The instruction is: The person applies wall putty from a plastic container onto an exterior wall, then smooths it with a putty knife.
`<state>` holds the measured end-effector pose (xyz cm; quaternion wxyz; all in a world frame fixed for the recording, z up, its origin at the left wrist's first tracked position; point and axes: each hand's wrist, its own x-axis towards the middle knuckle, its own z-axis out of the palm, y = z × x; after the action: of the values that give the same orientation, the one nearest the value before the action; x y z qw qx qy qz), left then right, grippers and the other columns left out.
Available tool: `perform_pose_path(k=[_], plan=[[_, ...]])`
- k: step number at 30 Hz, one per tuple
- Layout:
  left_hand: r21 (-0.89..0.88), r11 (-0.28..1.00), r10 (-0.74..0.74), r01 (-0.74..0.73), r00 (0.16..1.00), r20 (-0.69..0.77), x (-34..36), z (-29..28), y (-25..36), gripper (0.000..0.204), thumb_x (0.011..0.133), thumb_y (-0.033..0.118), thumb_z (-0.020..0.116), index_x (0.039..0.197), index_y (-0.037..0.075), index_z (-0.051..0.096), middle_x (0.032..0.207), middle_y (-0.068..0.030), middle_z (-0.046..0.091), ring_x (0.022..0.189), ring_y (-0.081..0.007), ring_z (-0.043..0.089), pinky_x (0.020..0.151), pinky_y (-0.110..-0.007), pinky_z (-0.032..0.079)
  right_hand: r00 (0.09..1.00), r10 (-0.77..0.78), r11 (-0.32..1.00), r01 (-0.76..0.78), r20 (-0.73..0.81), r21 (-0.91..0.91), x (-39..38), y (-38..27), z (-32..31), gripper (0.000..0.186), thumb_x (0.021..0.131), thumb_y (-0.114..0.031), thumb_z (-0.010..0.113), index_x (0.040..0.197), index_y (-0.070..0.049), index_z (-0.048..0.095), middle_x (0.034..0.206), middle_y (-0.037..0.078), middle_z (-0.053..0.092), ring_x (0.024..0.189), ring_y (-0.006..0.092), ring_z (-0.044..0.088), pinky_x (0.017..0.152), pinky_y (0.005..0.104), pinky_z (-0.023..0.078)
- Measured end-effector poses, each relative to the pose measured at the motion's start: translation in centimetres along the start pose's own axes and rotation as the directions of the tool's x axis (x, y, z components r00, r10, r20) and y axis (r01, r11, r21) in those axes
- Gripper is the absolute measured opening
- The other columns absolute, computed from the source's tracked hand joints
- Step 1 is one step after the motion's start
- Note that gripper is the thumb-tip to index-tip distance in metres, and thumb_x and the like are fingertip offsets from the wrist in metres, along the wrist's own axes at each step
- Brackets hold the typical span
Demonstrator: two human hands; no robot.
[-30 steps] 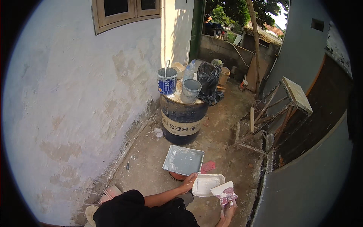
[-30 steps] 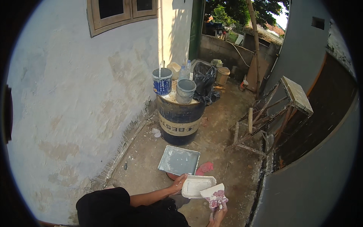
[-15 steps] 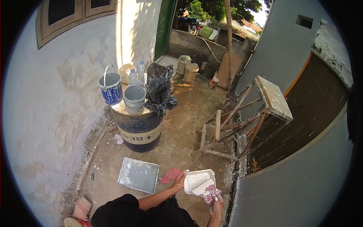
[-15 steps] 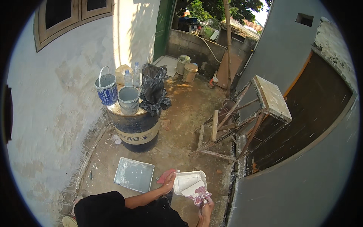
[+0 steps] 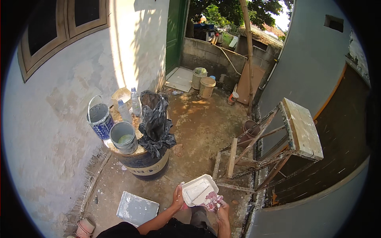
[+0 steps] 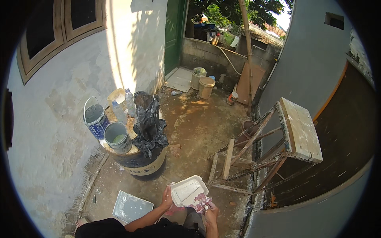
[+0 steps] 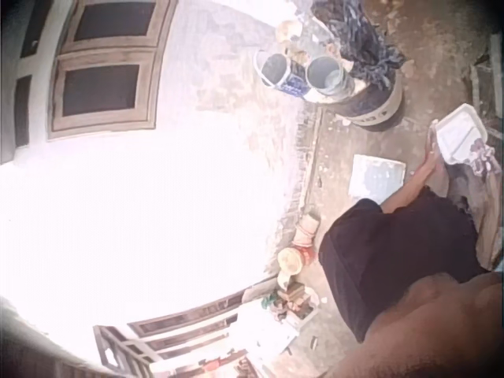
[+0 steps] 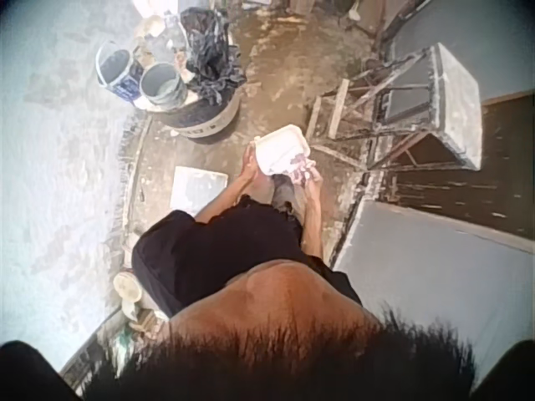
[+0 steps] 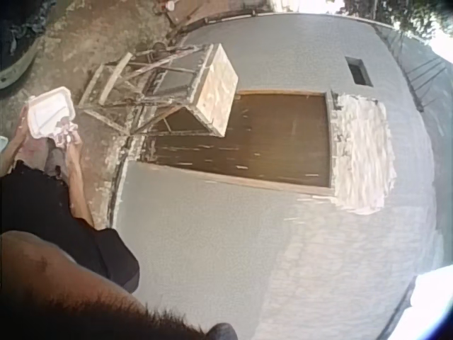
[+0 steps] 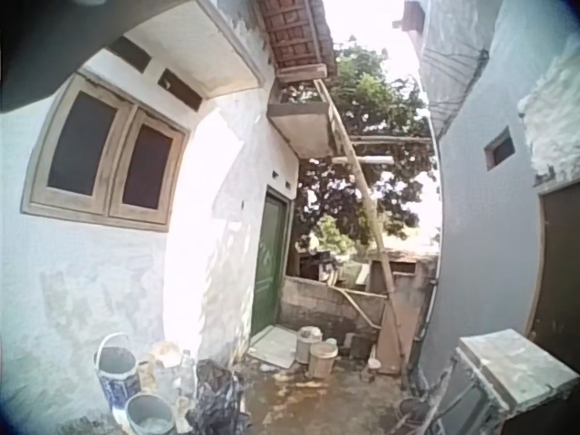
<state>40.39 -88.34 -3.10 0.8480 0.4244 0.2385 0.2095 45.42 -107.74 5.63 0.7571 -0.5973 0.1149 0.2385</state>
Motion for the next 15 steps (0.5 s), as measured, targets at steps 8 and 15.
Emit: perform_pose_path(k=[8, 15], plan=[[-0.099, 0.987, 0.108, -0.129, 0.976, -0.19, 17.8, 4.7, 1.8, 0.045, 0.103, 0.033, 0.03, 0.13, -0.002, 0.042, 0.121, -0.0138, 0.054, 0.113, -0.0191, 0.053, 0.099, -0.031, 0.04, 0.956, 0.029, 0.996, -0.004, 0.291, -0.085, 21.9, -6.9, 6.6, 0.02, 0.09, -0.001, 0.051, 0.106, 0.003, 0.063, 0.089, 0.006, 0.066, 0.073, 0.0127, 0.063, 0.066, 0.026, 0.052], [-0.028, 0.954, 0.268, -0.298, 0.891, -0.366, 33.4, 9.1, 7.4, 0.045, 0.103, 0.032, 0.033, 0.129, -0.003, 0.044, 0.121, -0.0113, 0.054, 0.114, -0.0153, 0.048, 0.099, -0.028, 0.035, 0.887, -0.019, 0.985, 0.097, 0.462, -0.144, 36.6, -18.6, 16.0, 0.028, 0.092, -0.006, 0.05, 0.115, 0.005, 0.058, 0.101, 0.01, 0.066, 0.084, 0.0177, 0.067, 0.07, 0.0291, 0.056]])
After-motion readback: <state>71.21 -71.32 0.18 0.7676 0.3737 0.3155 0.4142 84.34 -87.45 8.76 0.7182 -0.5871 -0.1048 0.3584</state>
